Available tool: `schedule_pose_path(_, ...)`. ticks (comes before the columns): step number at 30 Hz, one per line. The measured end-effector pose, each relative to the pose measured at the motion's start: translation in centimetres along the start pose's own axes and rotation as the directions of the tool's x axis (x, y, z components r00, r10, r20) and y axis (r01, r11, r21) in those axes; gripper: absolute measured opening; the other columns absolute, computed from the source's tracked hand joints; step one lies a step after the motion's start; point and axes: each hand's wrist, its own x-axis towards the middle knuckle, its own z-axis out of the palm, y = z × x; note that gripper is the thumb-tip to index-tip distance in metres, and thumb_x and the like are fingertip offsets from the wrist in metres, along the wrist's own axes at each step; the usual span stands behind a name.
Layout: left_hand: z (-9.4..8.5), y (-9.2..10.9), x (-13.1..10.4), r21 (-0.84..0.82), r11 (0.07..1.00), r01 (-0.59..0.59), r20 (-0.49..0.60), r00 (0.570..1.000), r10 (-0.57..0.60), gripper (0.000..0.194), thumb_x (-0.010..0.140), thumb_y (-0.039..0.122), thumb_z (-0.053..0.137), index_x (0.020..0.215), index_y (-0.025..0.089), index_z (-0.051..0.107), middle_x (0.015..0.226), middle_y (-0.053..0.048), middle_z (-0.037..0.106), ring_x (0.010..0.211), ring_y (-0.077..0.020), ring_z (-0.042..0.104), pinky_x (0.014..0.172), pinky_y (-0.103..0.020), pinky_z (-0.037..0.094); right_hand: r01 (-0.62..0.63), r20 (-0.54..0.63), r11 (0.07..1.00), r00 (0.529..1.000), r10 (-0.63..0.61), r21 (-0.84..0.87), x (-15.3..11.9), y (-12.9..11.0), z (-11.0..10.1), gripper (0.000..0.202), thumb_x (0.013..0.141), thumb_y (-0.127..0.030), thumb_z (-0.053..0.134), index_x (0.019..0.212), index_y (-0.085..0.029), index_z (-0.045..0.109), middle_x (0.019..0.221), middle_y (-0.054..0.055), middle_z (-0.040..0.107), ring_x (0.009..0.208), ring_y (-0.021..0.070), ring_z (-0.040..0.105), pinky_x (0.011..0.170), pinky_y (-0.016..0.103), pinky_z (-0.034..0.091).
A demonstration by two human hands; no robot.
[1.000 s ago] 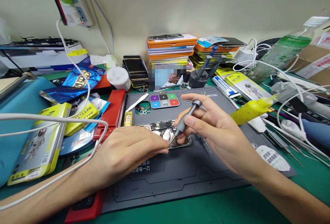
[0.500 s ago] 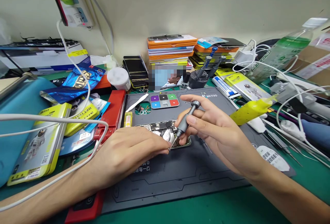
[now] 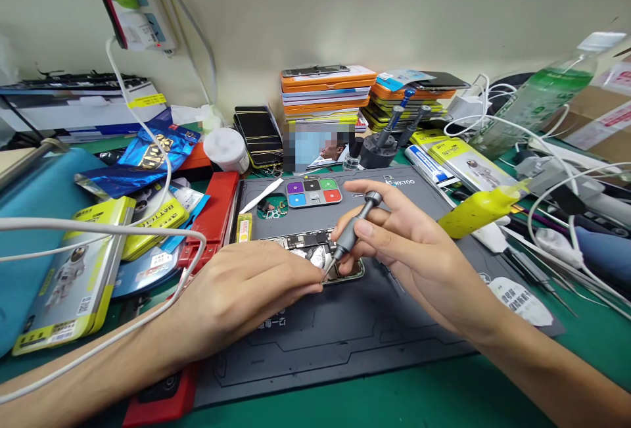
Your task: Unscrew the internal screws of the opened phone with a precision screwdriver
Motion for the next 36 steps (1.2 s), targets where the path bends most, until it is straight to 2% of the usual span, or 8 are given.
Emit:
schedule_pose_path(15,-0.2,-0.1,0.1,-0.032,0.999,-0.011,0.020,1.000,0.012,0.015,0.112,0.013,0.061,0.120,0.011,0.074,0.109,-0.006,0.084,0.098,-0.0142,0.078,0.093,-0.022,0.057,-0.033,0.008,0.999,0.999,0.033,-0.015,0.0,-0.1,0.1,0.037,0.105,-0.026,0.066,0.139,-0.026,0.052,0.100,0.003,0.078,0.075,0.0164,0.078,0.076,0.029,0.063)
schedule_pose_path(21,-0.1,0.0,0.1,0.013,0.999,0.032,0.021,0.999,-0.032,0.015,0.112,0.014,0.061,0.120,0.013,0.073,0.107,-0.005,0.083,0.097,-0.0151,0.077,0.089,-0.024,0.056,-0.041,-0.035,0.999,0.998,0.042,0.024,0.1,-0.3,-0.1,0.038,0.103,-0.026,0.066,0.140,-0.025,0.054,0.097,0.003,0.076,0.072,0.0170,0.076,0.074,0.032,0.063)
schedule_pose_path(26,0.4,-0.3,-0.1,0.081,0.985,0.150,0.046,0.987,-0.154,0.015,0.113,0.017,0.059,0.118,0.016,0.074,0.101,-0.004,0.081,0.087,-0.0169,0.076,0.080,-0.028,0.055,0.127,-0.154,0.985,0.978,-0.144,-0.114,0.1,-0.4,0.0,0.044,0.103,-0.027,0.063,0.145,-0.028,0.048,0.098,0.003,0.075,0.077,0.0179,0.071,0.072,0.033,0.063)
schedule_pose_path(29,0.6,-0.6,-0.2,0.110,0.982,0.154,0.059,0.985,-0.161,0.015,0.112,0.018,0.059,0.116,0.017,0.073,0.098,-0.004,0.080,0.086,-0.0195,0.075,0.078,-0.031,0.054,0.185,-0.213,0.952,0.948,-0.239,-0.245,0.1,-0.4,-0.1,0.042,0.105,-0.027,0.058,0.145,-0.030,0.045,0.097,0.003,0.073,0.075,0.0194,0.069,0.068,0.035,0.063)
schedule_pose_path(31,0.6,-0.6,-0.2,0.122,0.981,0.149,0.074,0.984,-0.159,0.014,0.112,0.018,0.060,0.115,0.017,0.073,0.097,-0.004,0.079,0.086,-0.0206,0.074,0.079,-0.033,0.054,0.231,-0.193,0.883,0.924,-0.331,-0.409,-0.1,-0.3,-0.4,0.041,0.107,-0.027,0.059,0.145,-0.032,0.045,0.099,0.003,0.071,0.077,0.0200,0.069,0.069,0.037,0.063)
schedule_pose_path(32,0.6,-0.6,-0.1,0.128,0.981,0.147,0.082,0.984,-0.158,0.014,0.111,0.018,0.060,0.114,0.017,0.073,0.096,-0.004,0.079,0.086,-0.0209,0.074,0.079,-0.034,0.054,0.268,-0.154,0.816,0.906,-0.394,-0.513,-0.2,-0.1,-0.6,0.041,0.108,-0.027,0.060,0.146,-0.033,0.046,0.102,0.004,0.071,0.082,0.0211,0.070,0.073,0.038,0.064)
schedule_pose_path(34,0.6,-0.5,0.0,0.143,0.980,0.140,0.100,0.983,-0.155,0.013,0.111,0.018,0.060,0.111,0.016,0.073,0.095,-0.005,0.078,0.084,-0.0212,0.072,0.077,-0.034,0.053,0.357,-0.006,0.625,0.866,-0.501,-0.694,-0.5,0.2,-0.9,0.047,0.108,-0.025,0.060,0.151,-0.035,0.046,0.115,0.007,0.071,0.095,0.0246,0.072,0.083,0.042,0.064)
schedule_pose_path(36,0.5,-0.4,0.1,0.151,0.982,0.116,0.118,0.984,-0.135,0.012,0.111,0.017,0.060,0.111,0.015,0.072,0.095,-0.005,0.077,0.084,-0.0215,0.071,0.077,-0.035,0.053,0.427,0.155,0.449,0.836,-0.526,-0.785,-0.7,0.6,-1.2,0.053,0.109,-0.022,0.057,0.157,-0.038,0.042,0.130,0.009,0.069,0.105,0.0270,0.073,0.090,0.045,0.063)
